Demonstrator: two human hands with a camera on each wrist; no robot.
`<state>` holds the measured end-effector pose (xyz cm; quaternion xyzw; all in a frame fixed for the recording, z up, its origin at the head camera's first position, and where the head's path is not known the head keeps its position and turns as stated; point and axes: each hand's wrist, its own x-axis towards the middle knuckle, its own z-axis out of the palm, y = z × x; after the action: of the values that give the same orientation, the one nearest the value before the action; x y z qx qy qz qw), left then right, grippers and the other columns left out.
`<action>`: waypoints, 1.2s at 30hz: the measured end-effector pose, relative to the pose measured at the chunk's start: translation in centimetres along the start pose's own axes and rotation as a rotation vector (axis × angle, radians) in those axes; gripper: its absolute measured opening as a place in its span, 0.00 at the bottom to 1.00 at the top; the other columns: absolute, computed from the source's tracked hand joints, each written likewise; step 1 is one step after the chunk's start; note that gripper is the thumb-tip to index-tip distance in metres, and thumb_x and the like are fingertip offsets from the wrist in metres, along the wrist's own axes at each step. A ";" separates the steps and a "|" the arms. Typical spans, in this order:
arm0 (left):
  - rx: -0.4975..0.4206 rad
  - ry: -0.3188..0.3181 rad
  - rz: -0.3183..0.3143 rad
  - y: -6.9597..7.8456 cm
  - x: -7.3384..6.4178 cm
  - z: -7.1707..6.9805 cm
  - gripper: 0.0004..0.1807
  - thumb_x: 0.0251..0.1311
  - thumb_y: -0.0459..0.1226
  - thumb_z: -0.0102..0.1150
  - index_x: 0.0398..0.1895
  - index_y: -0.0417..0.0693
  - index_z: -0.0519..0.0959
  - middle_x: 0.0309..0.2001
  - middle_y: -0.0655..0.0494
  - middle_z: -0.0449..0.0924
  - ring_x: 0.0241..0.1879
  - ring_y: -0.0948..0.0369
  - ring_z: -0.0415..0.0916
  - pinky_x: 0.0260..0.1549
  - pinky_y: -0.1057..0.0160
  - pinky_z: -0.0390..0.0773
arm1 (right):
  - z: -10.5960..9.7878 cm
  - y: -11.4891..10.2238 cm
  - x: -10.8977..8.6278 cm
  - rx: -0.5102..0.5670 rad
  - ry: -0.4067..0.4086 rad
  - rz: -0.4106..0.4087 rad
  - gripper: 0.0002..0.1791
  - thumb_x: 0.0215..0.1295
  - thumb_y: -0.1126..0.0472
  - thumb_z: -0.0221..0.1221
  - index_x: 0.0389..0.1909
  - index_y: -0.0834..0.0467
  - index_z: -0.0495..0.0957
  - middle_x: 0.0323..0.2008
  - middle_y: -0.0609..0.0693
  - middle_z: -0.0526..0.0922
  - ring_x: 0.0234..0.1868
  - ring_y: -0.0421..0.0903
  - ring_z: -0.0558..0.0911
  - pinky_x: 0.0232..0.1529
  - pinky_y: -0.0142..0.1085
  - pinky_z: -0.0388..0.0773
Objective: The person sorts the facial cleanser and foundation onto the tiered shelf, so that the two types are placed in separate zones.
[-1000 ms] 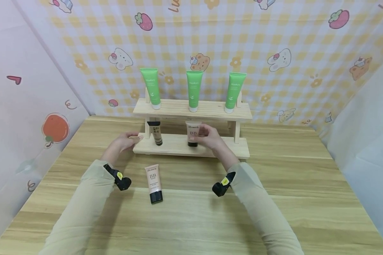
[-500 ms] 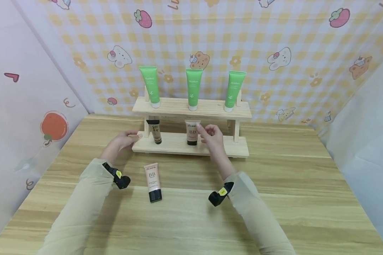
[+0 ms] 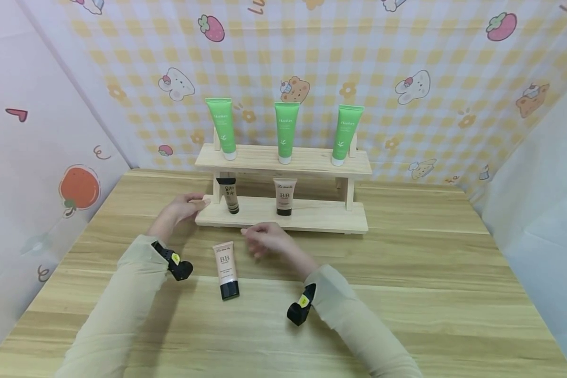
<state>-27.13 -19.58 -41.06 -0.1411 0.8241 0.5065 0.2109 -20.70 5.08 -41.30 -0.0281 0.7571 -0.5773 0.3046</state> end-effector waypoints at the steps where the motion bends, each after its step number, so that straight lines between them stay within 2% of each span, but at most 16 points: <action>1: 0.000 0.000 0.004 0.0 0.0 0.0 0.32 0.65 0.44 0.47 0.68 0.42 0.54 0.66 0.38 0.58 0.63 0.47 0.60 0.65 0.53 0.58 | 0.3 0.1 0.1 -0.017 -0.022 0.015 0.22 0.64 0.54 0.53 0.54 0.65 0.71 0.45 0.64 0.79 0.34 0.45 0.82 0.36 0.36 0.81; 7: 0.002 -0.002 0.007 -0.1 0.0 0.0 0.31 0.65 0.44 0.46 0.68 0.41 0.54 0.66 0.37 0.57 0.64 0.46 0.59 0.66 0.53 0.57 | 2.1 0.4 0.7 -0.088 -0.083 0.072 0.22 0.60 0.62 0.57 0.54 0.67 0.70 0.44 0.62 0.80 0.39 0.49 0.82 0.39 0.37 0.81; 10: 0.012 -0.003 0.008 -0.1 -0.2 0.0 0.31 0.66 0.44 0.46 0.68 0.41 0.54 0.67 0.38 0.55 0.65 0.46 0.57 0.66 0.52 0.57 | 3.0 0.4 1.0 -0.149 -0.088 0.078 0.23 0.56 0.62 0.61 0.52 0.66 0.71 0.37 0.57 0.81 0.33 0.45 0.81 0.35 0.34 0.81; 11: 0.012 -0.003 0.005 -0.1 -0.2 0.0 0.31 0.66 0.44 0.46 0.68 0.41 0.54 0.67 0.38 0.54 0.65 0.46 0.57 0.66 0.52 0.56 | 3.3 0.3 1.0 -0.179 -0.087 0.083 0.20 0.54 0.62 0.62 0.48 0.66 0.74 0.31 0.54 0.80 0.29 0.42 0.79 0.31 0.32 0.79; 14: 0.002 -0.002 -0.007 -0.1 -0.3 0.0 0.31 0.66 0.44 0.46 0.68 0.42 0.54 0.67 0.39 0.55 0.66 0.47 0.56 0.66 0.52 0.56 | 4.2 0.2 1.2 -0.328 -0.065 0.057 0.15 0.49 0.60 0.66 0.35 0.63 0.76 0.20 0.45 0.73 0.21 0.39 0.71 0.22 0.28 0.70; 17: -0.009 0.001 -0.011 -0.1 -0.2 0.1 0.31 0.66 0.44 0.46 0.68 0.42 0.54 0.67 0.39 0.55 0.66 0.47 0.56 0.66 0.53 0.56 | 5.2 -0.1 1.2 -0.498 -0.021 0.017 0.15 0.45 0.56 0.69 0.26 0.60 0.74 0.18 0.44 0.71 0.19 0.40 0.67 0.21 0.28 0.64; 20: -0.005 0.000 -0.003 0.0 -0.2 0.1 0.31 0.66 0.44 0.46 0.68 0.41 0.54 0.67 0.39 0.56 0.66 0.47 0.57 0.66 0.53 0.57 | 5.8 -0.4 1.2 -0.598 0.032 -0.007 0.17 0.42 0.55 0.71 0.29 0.59 0.76 0.22 0.46 0.75 0.23 0.41 0.71 0.25 0.30 0.67; 23: -0.016 -0.013 0.008 0.0 -0.2 0.1 0.31 0.66 0.44 0.45 0.69 0.41 0.53 0.66 0.38 0.56 0.64 0.47 0.59 0.65 0.54 0.59 | 6.2 -0.6 1.2 -0.604 0.038 -0.006 0.16 0.43 0.56 0.70 0.28 0.60 0.76 0.23 0.48 0.77 0.24 0.42 0.72 0.25 0.30 0.68; 28: -0.035 -0.026 0.026 0.0 -0.2 0.1 0.31 0.67 0.43 0.45 0.69 0.40 0.52 0.65 0.38 0.59 0.62 0.48 0.62 0.63 0.56 0.62 | 6.8 -0.5 1.2 -0.493 -0.020 0.006 0.16 0.46 0.62 0.68 0.34 0.61 0.73 0.25 0.50 0.78 0.25 0.42 0.76 0.24 0.29 0.74; 33: -0.001 -0.039 0.006 -0.1 -0.4 -0.1 0.31 0.67 0.45 0.43 0.69 0.41 0.51 0.67 0.39 0.57 0.66 0.47 0.55 0.66 0.52 0.55 | 7.1 -0.2 1.3 -0.394 -0.062 0.012 0.21 0.48 0.67 0.66 0.42 0.62 0.68 0.28 0.52 0.76 0.24 0.43 0.78 0.17 0.28 0.74; 36: 0.023 -0.039 -0.001 -0.1 -0.4 -0.1 0.31 0.67 0.46 0.42 0.69 0.43 0.52 0.68 0.39 0.55 0.68 0.46 0.52 0.68 0.49 0.51 | 6.8 0.2 1.5 -0.347 -0.068 0.028 0.21 0.48 0.67 0.65 0.43 0.62 0.68 0.29 0.53 0.77 0.24 0.43 0.78 0.16 0.28 0.73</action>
<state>-26.74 -19.68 -40.89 -0.1293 0.8253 0.4997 0.2290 -18.52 -1.29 -43.13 -0.0894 0.8349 -0.4324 0.3285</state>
